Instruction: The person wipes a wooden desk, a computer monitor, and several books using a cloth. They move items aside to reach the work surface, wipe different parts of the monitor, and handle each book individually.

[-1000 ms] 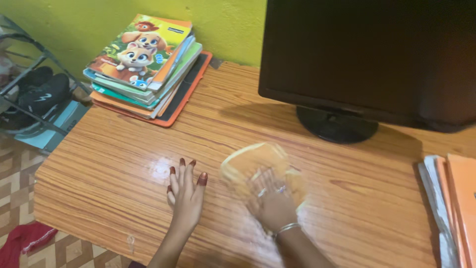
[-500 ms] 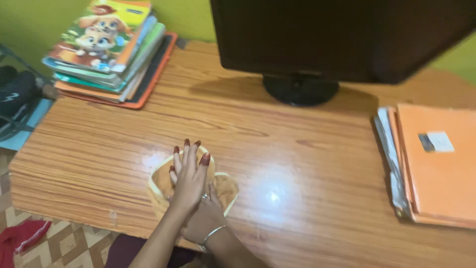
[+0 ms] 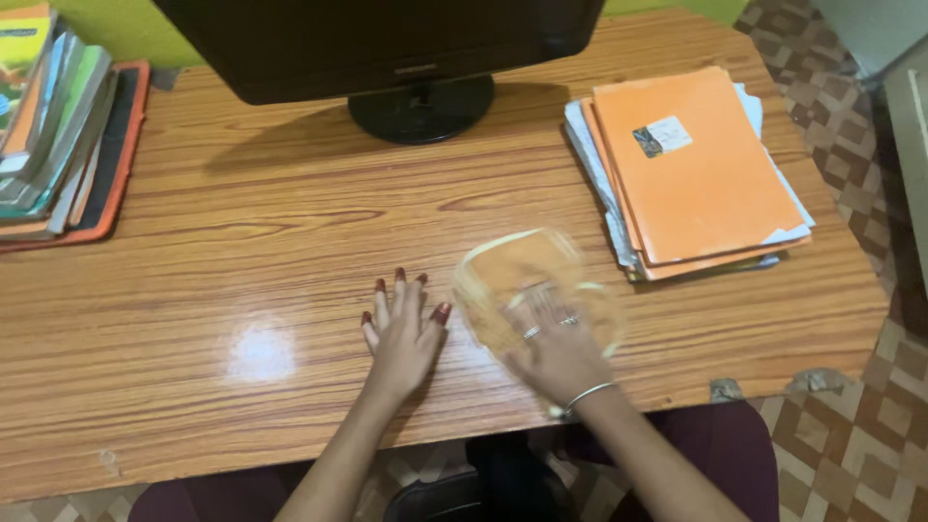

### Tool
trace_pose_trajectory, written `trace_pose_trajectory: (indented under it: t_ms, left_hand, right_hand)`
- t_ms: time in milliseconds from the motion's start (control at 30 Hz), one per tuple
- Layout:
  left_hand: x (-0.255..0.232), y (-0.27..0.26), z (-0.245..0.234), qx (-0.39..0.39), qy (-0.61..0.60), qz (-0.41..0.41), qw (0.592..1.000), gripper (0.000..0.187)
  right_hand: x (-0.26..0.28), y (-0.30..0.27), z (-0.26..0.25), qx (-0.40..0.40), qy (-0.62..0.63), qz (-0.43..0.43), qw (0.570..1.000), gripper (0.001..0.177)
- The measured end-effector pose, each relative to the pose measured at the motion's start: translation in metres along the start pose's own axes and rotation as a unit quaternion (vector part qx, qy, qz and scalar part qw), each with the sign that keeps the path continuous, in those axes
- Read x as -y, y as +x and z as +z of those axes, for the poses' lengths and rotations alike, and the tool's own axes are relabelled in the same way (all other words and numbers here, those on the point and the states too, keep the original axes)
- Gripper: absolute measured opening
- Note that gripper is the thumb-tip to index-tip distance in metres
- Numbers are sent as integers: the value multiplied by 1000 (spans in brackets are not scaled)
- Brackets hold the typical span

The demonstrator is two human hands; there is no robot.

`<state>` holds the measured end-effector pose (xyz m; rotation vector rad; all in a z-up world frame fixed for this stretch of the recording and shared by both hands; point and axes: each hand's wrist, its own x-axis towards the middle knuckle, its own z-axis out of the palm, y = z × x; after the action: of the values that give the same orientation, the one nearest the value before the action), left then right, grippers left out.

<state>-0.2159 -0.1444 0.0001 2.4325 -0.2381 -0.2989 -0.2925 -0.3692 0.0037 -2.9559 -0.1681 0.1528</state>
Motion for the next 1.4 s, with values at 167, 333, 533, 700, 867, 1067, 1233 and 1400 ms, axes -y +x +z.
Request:
trace_pose_trajectory:
  t_ms: [167, 333, 533, 700, 867, 1067, 1233, 1400]
  left_hand:
    - [-15, -5, 20, 39, 41, 23, 998, 75]
    - [-25, -2, 28, 77, 80, -22, 994, 69]
    - [-32, 0, 33, 40, 75, 17, 996, 75]
    - [-36, 2, 29, 82, 99, 15, 992, 74]
    - [-49, 14, 21, 134, 136, -22, 981, 69]
    - [-40, 21, 17, 134, 96, -7, 986, 72]
    - [-10, 7, 24, 44, 35, 86, 995, 76]
    - [-1, 6, 22, 92, 130, 87, 983, 76]
  right_hand:
    - [-10, -9, -1, -90, 6, 190, 978, 74]
    - [47, 1, 5, 10, 61, 185, 981, 87]
    - [60, 28, 7, -12, 49, -20, 999, 81]
    - [40, 49, 18, -36, 85, -32, 995, 61]
    - [37, 53, 21, -32, 62, -25, 997, 62]
    - [33, 54, 14, 16, 48, -19, 999, 51]
    - [2, 57, 2, -57, 92, 72, 992, 65]
    - [-9, 36, 2, -96, 61, 151, 982, 67]
